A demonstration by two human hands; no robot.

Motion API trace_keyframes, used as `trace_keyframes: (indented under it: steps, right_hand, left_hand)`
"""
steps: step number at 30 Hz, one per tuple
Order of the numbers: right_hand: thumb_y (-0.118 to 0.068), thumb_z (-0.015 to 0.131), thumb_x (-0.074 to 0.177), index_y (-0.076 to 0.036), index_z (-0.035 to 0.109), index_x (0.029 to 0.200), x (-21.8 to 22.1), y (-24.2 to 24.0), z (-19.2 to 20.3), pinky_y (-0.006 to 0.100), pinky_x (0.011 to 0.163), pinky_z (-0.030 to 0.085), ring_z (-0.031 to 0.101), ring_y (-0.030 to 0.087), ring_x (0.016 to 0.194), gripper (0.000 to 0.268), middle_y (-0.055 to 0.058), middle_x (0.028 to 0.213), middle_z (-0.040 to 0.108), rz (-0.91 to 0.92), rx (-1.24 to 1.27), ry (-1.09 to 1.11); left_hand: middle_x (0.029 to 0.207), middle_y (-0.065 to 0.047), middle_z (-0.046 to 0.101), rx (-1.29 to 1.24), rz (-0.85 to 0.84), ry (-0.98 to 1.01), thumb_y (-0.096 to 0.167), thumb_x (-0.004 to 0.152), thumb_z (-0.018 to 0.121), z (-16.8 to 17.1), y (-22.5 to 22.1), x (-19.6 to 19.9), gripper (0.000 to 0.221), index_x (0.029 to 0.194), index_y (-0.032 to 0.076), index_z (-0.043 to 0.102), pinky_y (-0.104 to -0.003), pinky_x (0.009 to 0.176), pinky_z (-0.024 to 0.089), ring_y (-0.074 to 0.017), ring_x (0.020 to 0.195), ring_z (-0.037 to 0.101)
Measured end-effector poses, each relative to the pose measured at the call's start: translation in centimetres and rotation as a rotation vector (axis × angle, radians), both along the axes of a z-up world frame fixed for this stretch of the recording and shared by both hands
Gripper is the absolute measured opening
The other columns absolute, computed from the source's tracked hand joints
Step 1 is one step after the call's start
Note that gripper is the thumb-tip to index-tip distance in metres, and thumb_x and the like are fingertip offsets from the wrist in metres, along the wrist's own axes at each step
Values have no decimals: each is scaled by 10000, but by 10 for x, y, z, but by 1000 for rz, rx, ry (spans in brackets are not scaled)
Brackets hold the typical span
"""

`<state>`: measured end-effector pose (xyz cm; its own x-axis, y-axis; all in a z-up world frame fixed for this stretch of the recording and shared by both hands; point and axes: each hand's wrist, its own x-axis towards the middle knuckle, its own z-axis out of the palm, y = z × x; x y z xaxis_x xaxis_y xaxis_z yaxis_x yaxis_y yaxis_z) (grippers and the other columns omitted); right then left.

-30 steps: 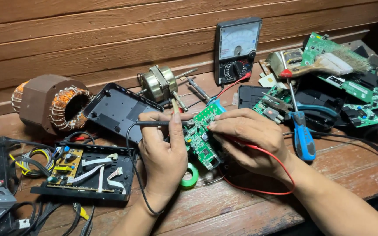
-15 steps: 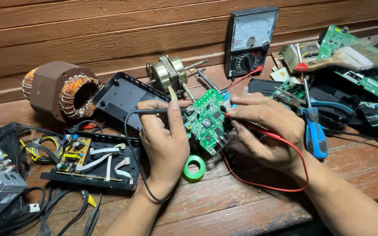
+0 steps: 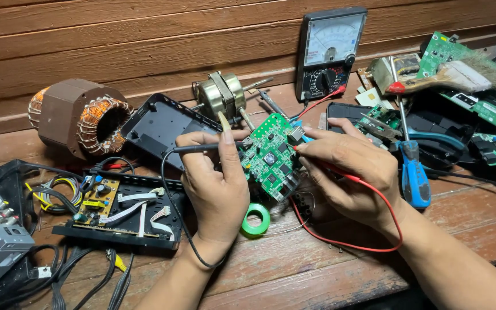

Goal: Testing a circuit board using a multimeter to check for electrical continuity or voltage at various points.

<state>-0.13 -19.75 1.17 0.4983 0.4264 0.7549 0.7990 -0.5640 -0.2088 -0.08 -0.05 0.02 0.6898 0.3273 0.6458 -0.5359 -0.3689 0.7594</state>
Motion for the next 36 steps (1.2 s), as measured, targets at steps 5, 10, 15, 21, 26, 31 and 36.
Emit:
trace_keyframes:
  steps: [5, 10, 15, 21, 26, 31, 36]
  right_hand:
    - [-10, 712, 959, -19, 714, 1106, 1, -2, 1, 540, 1085, 511, 747, 328, 1144, 147, 176, 1123, 760, 30, -24, -43]
    - [-31, 707, 970, -21, 724, 1099, 2, -2, 0, 538, 1066, 518, 755, 324, 1117, 130, 154, 1104, 763, 34, -29, -68]
    - [-49, 697, 974, -14, 734, 1085, 3, -3, 0, 547, 1050, 524, 753, 324, 1105, 123, 146, 1097, 764, 35, -47, -100]
    - [-59, 699, 974, -21, 737, 1084, 4, -3, -1, 531, 1044, 521, 756, 321, 1097, 123, 140, 1093, 768, 22, -61, -106]
    - [-57, 700, 972, -17, 733, 1090, 4, -4, -1, 532, 1048, 520, 753, 328, 1098, 129, 144, 1096, 766, 29, -69, -100]
    - [-58, 692, 974, -14, 733, 1087, 4, -4, -2, 527, 1044, 518, 754, 329, 1094, 128, 141, 1096, 766, 30, -67, -113]
    - [-61, 685, 971, -13, 726, 1091, 3, -2, 2, 529, 1022, 528, 752, 342, 1093, 136, 156, 1108, 762, 39, -58, -110]
  left_hand:
    - [932, -124, 755, 21, 11, -9, 143, 1063, 503, 1, -1, -2, 135, 1002, 59, 417, -331, 734, 584, -253, 863, 802]
    - [933, -120, 745, 12, 8, 12, 153, 1061, 504, 0, -2, -3, 133, 1003, 58, 431, -332, 769, 596, -246, 891, 807]
    - [920, -118, 738, 13, 7, 4, 143, 1060, 511, 1, -2, -3, 131, 999, 61, 428, -333, 750, 607, -243, 881, 812]
    - [911, -110, 747, 15, 17, 10, 146, 1058, 513, 1, -2, -3, 131, 997, 68, 427, -329, 741, 601, -239, 870, 814]
    - [913, -114, 748, 5, 7, 15, 147, 1057, 512, 0, -2, -3, 130, 1000, 65, 429, -325, 749, 605, -239, 876, 814]
    - [921, -115, 750, 14, 0, 16, 147, 1058, 508, 0, -1, -4, 131, 998, 62, 428, -329, 768, 598, -242, 890, 811]
    - [945, -122, 754, 38, 7, 9, 142, 1064, 504, -1, -2, -3, 130, 1014, 59, 416, -327, 734, 598, -248, 895, 814]
